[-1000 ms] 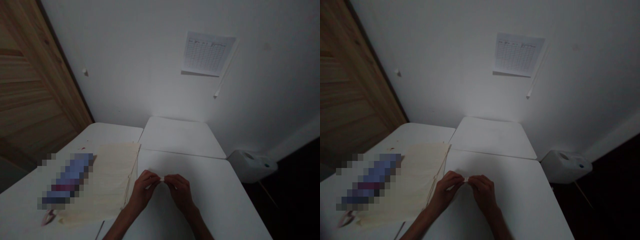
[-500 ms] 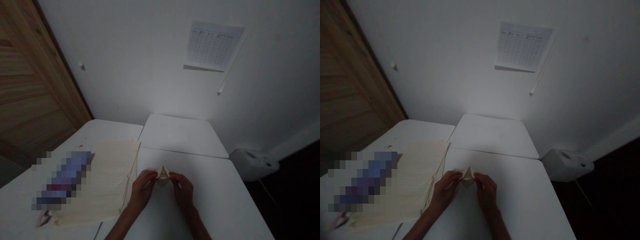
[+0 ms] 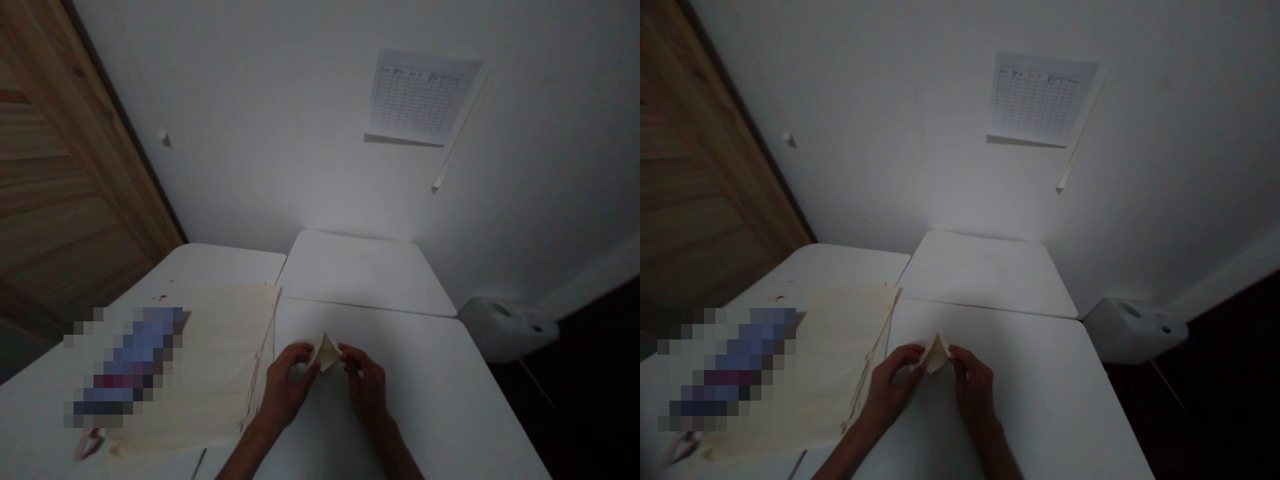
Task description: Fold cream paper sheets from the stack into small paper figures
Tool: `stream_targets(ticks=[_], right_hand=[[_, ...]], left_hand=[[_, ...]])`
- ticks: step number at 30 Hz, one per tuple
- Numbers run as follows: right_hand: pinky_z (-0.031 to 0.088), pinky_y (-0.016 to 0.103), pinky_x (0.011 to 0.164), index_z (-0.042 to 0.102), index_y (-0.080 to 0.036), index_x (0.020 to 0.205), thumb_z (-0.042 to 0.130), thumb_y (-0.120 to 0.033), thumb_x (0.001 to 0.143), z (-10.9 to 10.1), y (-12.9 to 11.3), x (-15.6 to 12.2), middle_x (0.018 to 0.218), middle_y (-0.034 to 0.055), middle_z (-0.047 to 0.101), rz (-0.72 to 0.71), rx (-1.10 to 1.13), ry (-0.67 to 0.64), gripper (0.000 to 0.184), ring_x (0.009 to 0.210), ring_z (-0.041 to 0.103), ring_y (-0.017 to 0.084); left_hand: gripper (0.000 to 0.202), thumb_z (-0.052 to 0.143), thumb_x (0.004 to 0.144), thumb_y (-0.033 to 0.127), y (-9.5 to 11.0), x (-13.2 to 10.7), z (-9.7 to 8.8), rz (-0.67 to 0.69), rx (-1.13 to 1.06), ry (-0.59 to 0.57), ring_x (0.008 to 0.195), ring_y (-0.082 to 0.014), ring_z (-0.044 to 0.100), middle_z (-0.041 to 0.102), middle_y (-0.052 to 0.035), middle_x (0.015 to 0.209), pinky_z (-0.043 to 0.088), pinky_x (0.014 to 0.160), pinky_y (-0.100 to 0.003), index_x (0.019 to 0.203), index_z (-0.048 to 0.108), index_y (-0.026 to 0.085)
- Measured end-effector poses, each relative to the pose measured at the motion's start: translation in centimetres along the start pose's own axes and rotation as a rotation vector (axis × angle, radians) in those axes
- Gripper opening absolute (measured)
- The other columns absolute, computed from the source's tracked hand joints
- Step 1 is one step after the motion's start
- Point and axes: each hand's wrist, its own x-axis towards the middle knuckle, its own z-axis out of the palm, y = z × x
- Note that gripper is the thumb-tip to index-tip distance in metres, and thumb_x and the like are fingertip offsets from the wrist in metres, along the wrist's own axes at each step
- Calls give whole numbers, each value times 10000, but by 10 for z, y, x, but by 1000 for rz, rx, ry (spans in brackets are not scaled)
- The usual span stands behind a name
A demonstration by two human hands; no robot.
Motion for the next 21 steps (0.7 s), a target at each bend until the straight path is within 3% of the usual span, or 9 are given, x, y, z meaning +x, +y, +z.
stream_targets(ticks=[2, 7, 12, 16, 21], right_hand=[[584, 297, 768, 648, -237, 1043, 448, -244, 942, -1, -3, 1, 1025, 50, 719, -11, -4, -22, 224, 879, 700, 178], [564, 310, 822, 588, -227, 1133, 418, -223, 949, -4, -9, 2, 1097, 77, 690, -45, -1, -68, 251, 982, 669, 186], [586, 310, 754, 530, -213, 1198, 491, -273, 906, -4, -13, 0, 1198, 112, 633, -51, 7, -121, 300, 1029, 645, 212], [602, 299, 687, 533, -214, 1187, 614, -331, 825, -1, -14, 1, 1171, 104, 648, -77, -30, -90, 389, 999, 657, 228], [600, 281, 680, 549, -212, 1174, 561, -284, 853, -1, -16, 3, 1122, 94, 668, -69, -36, -55, 329, 965, 669, 211]], left_hand=[[155, 597, 843, 350, -1, 0, 2, -9, 13, 15, 911, -214, 668, 690, -73, 997, 574, 780, -338, 862, 617, 198], [293, 542, 887, 341, -8, -1, 6, -85, -11, -30, 959, -222, 672, 657, -95, 1131, 585, 816, -363, 1145, 560, 202], [328, 558, 880, 325, -14, -4, 12, -75, -8, -39, 1020, -228, 647, 627, -91, 1177, 578, 847, -381, 1182, 536, 197], [344, 576, 865, 328, -16, -4, 15, -62, 12, -34, 1045, -238, 632, 612, -102, 1195, 586, 832, -391, 1180, 534, 196], [371, 574, 858, 301, -18, -5, 14, -56, -6, -46, 1071, -238, 620, 595, -102, 1228, 582, 848, -391, 1212, 524, 200]])
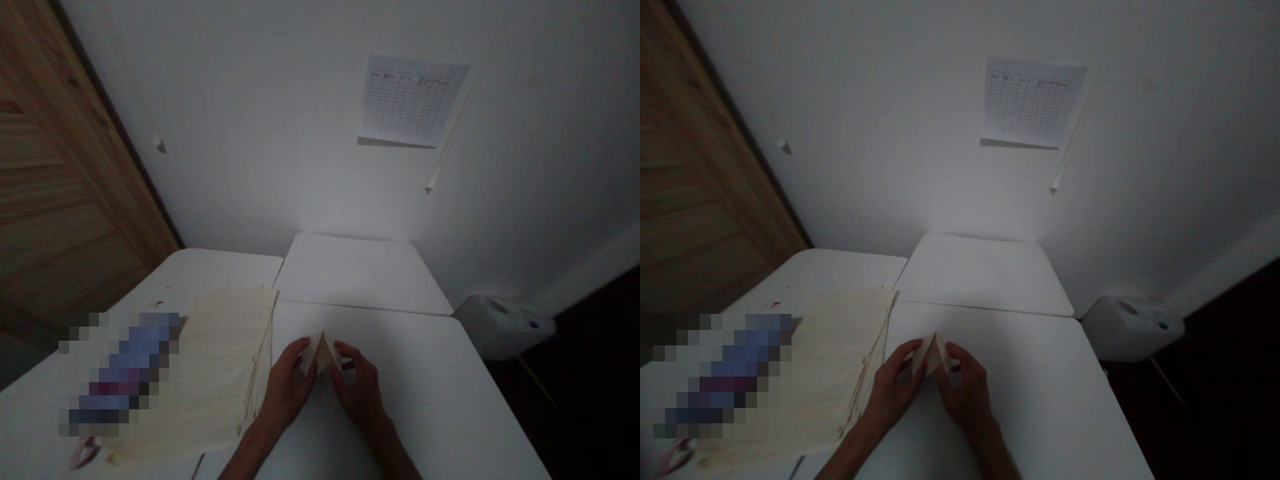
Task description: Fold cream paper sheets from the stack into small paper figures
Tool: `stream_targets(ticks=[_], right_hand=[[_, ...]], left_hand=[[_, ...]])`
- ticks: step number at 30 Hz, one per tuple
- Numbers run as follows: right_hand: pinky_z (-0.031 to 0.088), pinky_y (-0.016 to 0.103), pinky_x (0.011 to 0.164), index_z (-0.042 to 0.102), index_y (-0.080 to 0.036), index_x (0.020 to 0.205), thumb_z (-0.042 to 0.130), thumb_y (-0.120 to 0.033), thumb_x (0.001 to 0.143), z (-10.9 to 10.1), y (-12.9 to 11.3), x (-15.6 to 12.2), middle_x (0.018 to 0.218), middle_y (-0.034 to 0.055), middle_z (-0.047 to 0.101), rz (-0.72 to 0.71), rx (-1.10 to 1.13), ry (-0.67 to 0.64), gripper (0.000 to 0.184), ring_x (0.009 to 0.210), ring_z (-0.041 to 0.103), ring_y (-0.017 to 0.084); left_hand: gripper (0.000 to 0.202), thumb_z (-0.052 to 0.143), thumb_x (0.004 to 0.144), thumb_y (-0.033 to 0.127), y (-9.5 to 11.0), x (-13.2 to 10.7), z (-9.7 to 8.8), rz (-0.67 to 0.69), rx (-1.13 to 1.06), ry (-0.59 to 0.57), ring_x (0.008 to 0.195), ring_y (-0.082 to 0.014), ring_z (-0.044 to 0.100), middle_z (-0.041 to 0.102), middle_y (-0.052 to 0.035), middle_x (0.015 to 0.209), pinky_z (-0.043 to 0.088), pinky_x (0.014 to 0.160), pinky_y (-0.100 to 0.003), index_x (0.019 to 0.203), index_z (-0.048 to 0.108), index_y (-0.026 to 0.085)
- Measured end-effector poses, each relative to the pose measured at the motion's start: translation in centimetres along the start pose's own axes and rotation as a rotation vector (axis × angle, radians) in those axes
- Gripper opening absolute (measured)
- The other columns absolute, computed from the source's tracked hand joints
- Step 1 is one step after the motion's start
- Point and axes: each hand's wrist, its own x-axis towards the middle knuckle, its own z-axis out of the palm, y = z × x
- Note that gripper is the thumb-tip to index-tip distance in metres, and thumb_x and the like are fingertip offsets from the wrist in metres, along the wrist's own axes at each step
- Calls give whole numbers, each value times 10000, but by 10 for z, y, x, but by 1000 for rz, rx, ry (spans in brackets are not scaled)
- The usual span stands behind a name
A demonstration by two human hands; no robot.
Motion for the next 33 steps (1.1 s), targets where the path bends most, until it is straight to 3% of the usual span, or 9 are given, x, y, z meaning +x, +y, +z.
stream_targets(ticks=[7, 13, 17, 23, 29, 33], right_hand=[[584, 299, 738, 536, -202, 1211, 498, -284, 886, -4, 2, -1, 1146, 103, 649, 52, 58, -21, 337, 997, 648, 214], [575, 260, 683, 595, -201, 1106, 460, -307, 924, -3, 3, 1, 1084, 92, 671, 194, 154, 22, 251, 899, 670, 189], [566, 252, 685, 631, -200, 1042, 456, -281, 923, -2, 6, 3, 1023, 80, 694, 203, 149, 39, 227, 860, 675, 182], [543, 277, 740, 640, -195, 1005, 458, -159, 856, 0, 15, 2, 933, 52, 696, 158, 17, 62, 237, 821, 661, 170], [507, 305, 776, 635, -199, 939, 480, -93, 807, -2, 17, 4, 879, 45, 670, 72, -106, 28, 230, 836, 627, 181], [503, 296, 760, 644, -208, 931, 486, -79, 805, -1, 20, 4, 863, 39, 658, 74, -102, 15, 240, 821, 620, 179]], left_hand=[[381, 527, 842, 236, 2, 2, -7, 18, -41, -21, 1070, -233, 627, 624, -96, 1211, 560, 881, -379, 1220, 534, 187], [293, 513, 840, 271, 11, 8, -12, -103, -140, 8, 972, -227, 674, 690, -88, 1079, 565, 855, -348, 1097, 607, 167], [263, 539, 831, 294, 11, 10, -12, -153, -164, 19, 917, -222, 689, 706, -75, 1029, 571, 824, -334, 1050, 627, 176], [319, 520, 792, 202, -6, 8, -7, -94, -68, 2, 956, -219, 664, 680, -82, 1057, 544, 862, -370, 1101, 591, 168], [429, 463, 777, 122, -7, 8, -5, 7, 1, -97, 1013, -208, 623, 640, -78, 1104, 512, 905, -377, 1194, 545, 179], [439, 454, 802, 101, -13, 6, -3, 126, 177, -117, 1071, -227, 582, 606, -95, 1153, 492, 932, -407, 1229, 514, 187]])
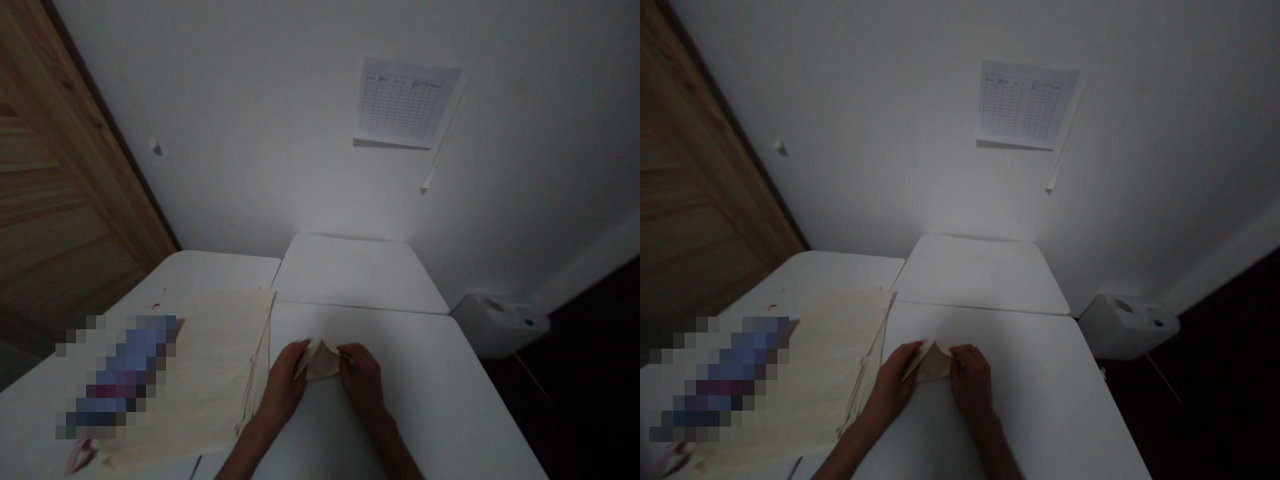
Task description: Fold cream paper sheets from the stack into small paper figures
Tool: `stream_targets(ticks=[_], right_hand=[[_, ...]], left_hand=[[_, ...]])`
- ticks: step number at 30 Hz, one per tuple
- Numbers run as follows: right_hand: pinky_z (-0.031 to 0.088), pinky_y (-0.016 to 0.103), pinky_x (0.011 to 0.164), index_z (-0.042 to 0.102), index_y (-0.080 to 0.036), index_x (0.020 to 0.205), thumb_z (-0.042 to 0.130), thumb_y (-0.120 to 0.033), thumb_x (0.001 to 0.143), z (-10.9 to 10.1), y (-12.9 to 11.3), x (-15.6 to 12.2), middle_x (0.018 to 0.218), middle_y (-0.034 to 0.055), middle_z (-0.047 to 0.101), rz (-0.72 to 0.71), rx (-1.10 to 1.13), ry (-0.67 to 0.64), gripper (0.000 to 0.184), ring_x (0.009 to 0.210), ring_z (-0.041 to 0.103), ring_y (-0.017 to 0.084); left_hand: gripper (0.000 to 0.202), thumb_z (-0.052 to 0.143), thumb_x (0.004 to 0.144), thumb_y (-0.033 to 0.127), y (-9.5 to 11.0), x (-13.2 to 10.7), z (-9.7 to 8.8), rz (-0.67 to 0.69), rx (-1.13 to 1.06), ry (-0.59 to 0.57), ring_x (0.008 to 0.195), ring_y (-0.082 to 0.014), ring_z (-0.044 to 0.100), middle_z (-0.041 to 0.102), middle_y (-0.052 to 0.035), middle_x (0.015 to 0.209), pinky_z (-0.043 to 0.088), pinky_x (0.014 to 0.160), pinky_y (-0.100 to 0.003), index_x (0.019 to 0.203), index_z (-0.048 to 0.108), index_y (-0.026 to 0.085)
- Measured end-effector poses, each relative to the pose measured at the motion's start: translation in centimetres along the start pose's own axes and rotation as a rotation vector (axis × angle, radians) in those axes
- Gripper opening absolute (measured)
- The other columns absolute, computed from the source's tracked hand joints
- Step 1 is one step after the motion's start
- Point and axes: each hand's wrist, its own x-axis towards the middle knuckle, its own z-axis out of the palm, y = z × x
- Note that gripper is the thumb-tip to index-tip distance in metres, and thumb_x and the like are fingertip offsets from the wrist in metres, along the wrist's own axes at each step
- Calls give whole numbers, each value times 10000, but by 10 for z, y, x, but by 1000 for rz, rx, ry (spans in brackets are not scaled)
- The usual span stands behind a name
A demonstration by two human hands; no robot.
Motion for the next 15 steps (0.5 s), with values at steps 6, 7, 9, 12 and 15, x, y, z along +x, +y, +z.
stream_targets(ticks=[6, 7, 9, 12, 15], right_hand=[[496, 283, 732, 655, -204, 903, 488, -82, 821, 1, -1, 0, 856, 43, 640, 27, 17, -13, 223, 786, 612, 173], [494, 281, 727, 654, -202, 887, 489, -87, 827, 1, -1, 1, 848, 43, 636, 29, 16, -13, 210, 775, 609, 170], [489, 276, 711, 648, -199, 849, 498, -99, 833, 1, -2, 1, 826, 40, 626, 40, 12, -2, 181, 751, 604, 167], [481, 264, 678, 629, -195, 802, 520, -107, 822, 2, -1, 1, 793, 31, 612, 75, 18, 23, 141, 719, 593, 162], [479, 256, 662, 614, -194, 781, 528, -99, 804, 2, 0, 1, 782, 25, 604, 92, 33, 27, 130, 711, 588, 159]], left_hand=[[458, 445, 822, 37, -5, -5, 2, 163, 446, -86, 1048, -254, 561, 616, -106, 1135, 474, 938, -435, 1259, 503, 165], [465, 438, 828, 33, -5, -5, 2, 178, 496, -98, 1061, -261, 556, 611, -109, 1154, 466, 948, -444, 1271, 494, 163], [455, 426, 853, 50, -2, -6, 2, 197, 546, -112, 1078, -270, 551, 603, -115, 1184, 453, 963, -460, 1292, 476, 161], [471, 403, 868, 60, 3, -4, 1, 165, 516, -128, 1087, -267, 547, 593, -113, 1195, 455, 961, -463, 1326, 438, 167], [553, 388, 818, 7, 10, 2, 0, 104, 422, -143, 1065, -251, 540, 594, -104, 1155, 475, 931, -442, 1347, 408, 167]])
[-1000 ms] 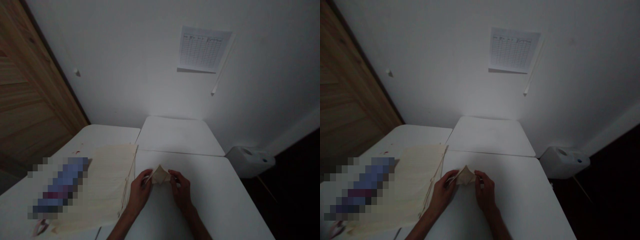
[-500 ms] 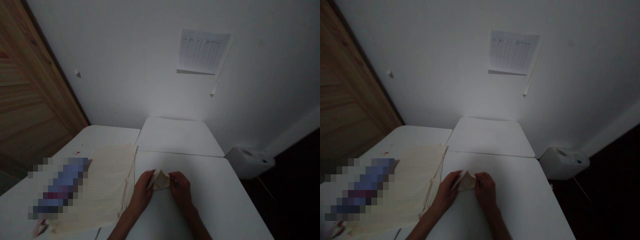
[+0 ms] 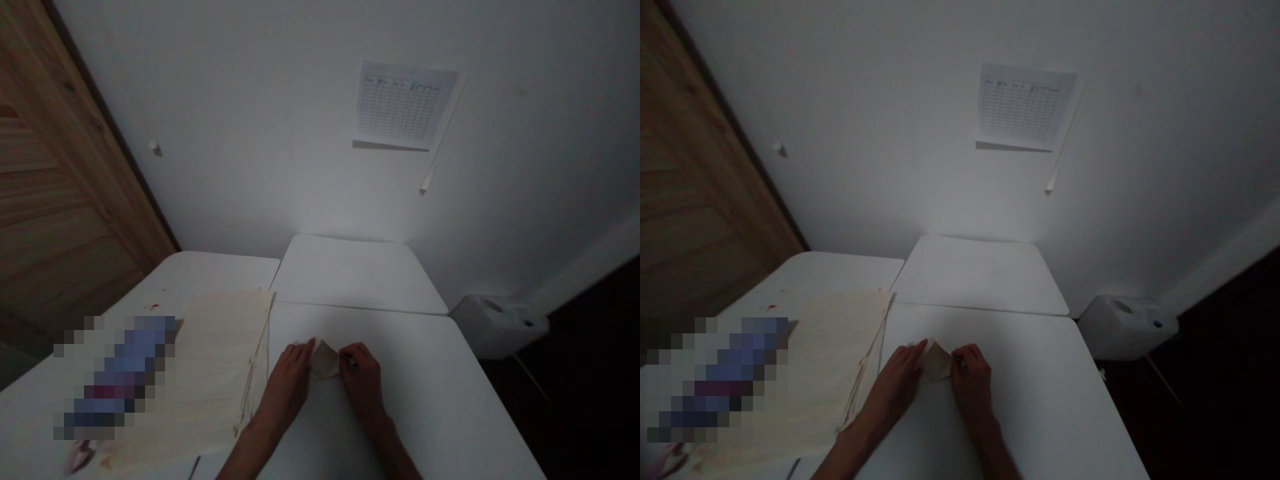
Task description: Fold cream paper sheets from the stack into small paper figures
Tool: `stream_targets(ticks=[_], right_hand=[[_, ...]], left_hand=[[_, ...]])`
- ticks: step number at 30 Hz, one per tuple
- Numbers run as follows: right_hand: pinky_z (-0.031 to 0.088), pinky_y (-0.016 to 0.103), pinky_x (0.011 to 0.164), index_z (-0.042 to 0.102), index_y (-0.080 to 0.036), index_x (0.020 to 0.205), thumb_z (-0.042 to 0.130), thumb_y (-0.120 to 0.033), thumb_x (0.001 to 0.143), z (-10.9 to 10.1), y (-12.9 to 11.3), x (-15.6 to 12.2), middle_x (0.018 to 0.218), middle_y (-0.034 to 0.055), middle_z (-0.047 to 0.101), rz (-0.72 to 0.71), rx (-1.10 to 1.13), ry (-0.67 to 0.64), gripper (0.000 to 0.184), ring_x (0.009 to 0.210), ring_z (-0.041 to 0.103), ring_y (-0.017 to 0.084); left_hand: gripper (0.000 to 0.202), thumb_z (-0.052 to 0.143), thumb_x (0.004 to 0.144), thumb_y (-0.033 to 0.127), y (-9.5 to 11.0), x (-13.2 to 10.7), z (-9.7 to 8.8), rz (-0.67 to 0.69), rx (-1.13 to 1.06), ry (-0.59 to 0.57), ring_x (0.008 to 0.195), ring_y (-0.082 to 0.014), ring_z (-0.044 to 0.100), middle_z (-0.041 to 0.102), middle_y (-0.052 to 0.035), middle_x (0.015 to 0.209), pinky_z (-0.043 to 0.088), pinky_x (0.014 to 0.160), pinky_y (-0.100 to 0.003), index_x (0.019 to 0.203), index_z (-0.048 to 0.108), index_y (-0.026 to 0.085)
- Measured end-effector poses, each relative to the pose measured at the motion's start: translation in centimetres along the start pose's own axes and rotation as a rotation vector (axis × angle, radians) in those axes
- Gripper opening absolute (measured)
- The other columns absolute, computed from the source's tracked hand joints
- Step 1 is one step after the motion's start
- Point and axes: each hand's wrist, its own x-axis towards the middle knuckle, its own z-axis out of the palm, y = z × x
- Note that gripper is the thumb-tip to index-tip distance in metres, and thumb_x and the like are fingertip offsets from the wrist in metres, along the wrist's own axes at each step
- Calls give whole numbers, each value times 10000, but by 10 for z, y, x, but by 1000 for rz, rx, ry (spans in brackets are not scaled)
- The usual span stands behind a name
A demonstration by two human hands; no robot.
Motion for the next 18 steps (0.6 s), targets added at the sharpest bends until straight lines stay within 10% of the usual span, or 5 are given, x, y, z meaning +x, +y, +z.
stream_targets(ticks=[12, 18], right_hand=[[461, 352, 857, 605, -224, 1139, 508, 6, 745, -9, -8, 4, 994, 58, 643, -162, -381, -147, 467, 937, 560, 225], [443, 288, 774, 653, -242, 988, 569, -48, 825, -7, -10, 6, 915, 30, 657, -225, -466, -253, 267, 862, 569, 194]], left_hand=[[435, 458, 769, -42, -3, 6, 1, 51, -211, 31, 995, -220, 518, 566, -73, 1048, 489, 866, -375, 1127, 525, 197], [412, 467, 758, -56, -4, 3, 1, 108, -54, -12, 987, -227, 543, 594, -75, 1048, 493, 879, -393, 1078, 559, 185]])
